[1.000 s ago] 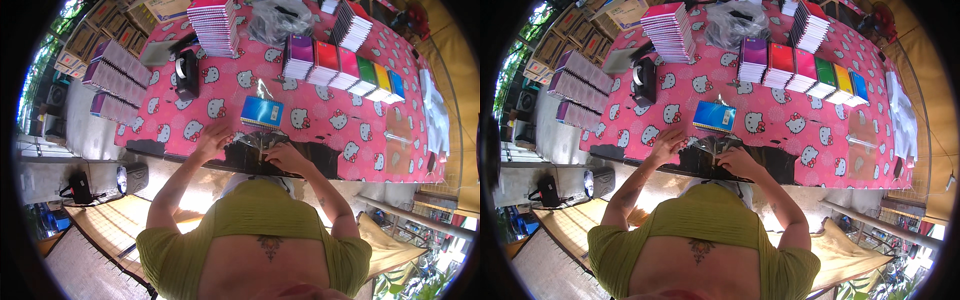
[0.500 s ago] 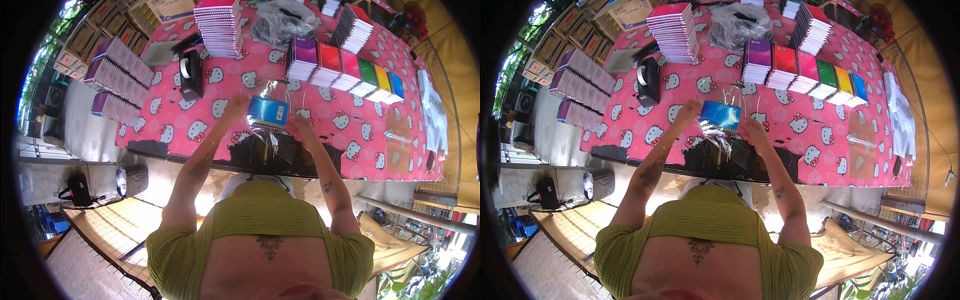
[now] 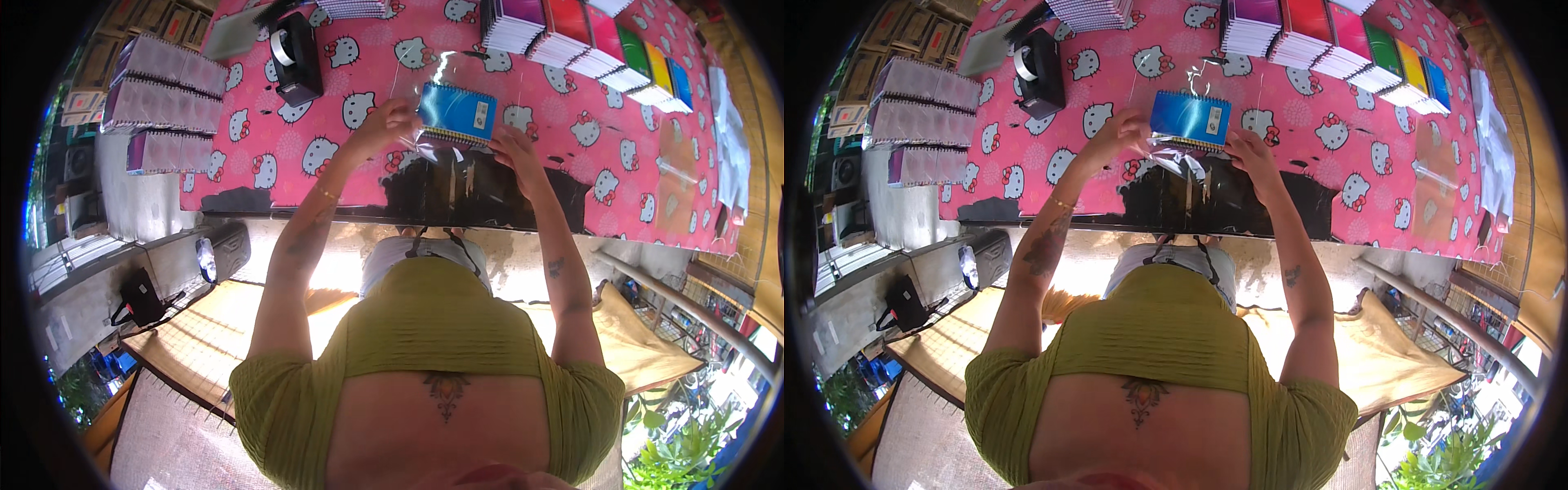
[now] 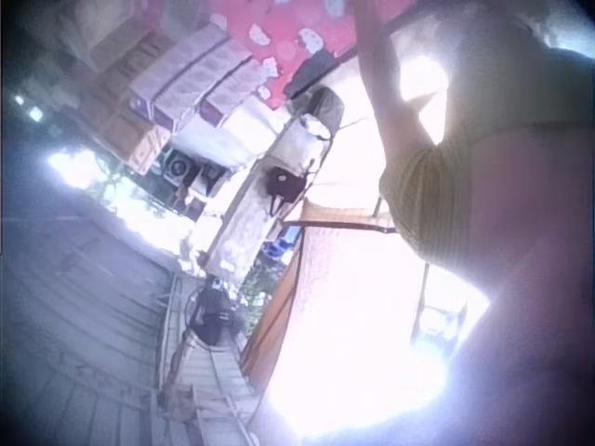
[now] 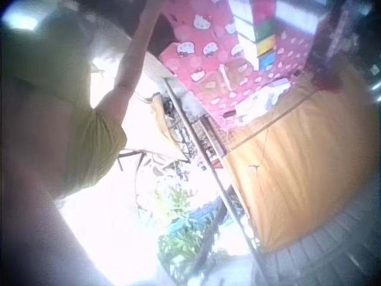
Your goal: The person places small notebooks into plastic bags, folds the tops over, and seals them with tape.
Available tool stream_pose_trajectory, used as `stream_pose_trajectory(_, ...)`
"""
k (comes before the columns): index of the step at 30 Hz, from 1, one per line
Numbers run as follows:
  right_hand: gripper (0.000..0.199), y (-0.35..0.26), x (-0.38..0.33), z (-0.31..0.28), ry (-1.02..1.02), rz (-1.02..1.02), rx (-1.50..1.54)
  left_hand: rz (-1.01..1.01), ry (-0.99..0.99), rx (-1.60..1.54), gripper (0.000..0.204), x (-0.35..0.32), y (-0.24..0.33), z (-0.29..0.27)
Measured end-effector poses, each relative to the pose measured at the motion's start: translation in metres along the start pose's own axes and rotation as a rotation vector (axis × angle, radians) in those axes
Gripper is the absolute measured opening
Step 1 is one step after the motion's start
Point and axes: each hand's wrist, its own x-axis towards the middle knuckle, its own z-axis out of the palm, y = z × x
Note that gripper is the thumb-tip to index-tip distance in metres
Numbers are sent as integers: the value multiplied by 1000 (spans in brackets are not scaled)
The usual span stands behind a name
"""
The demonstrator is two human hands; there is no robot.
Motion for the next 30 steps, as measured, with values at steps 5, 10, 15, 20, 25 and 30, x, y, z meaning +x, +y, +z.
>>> stream_pose_trajectory(5,54,14,-56,3,-24,-486,-695,102,-130,176,29,-42,-28,-24)
stream_pose_trajectory(10,26,60,-62,12,164,-659,-719,105,-144,124,14,-59,-16,-21)
stream_pose_trajectory(15,16,63,-60,17,229,-672,-612,358,-145,602,14,-64,3,-16)
stream_pose_trajectory(20,18,61,-62,15,211,-694,-621,433,-76,711,14,-71,4,-10)
stream_pose_trajectory(25,17,62,-62,9,178,-711,-671,461,18,738,15,-81,-7,2)
stream_pose_trajectory(30,15,37,-64,4,100,-593,-487,291,49,406,15,-82,-22,0)
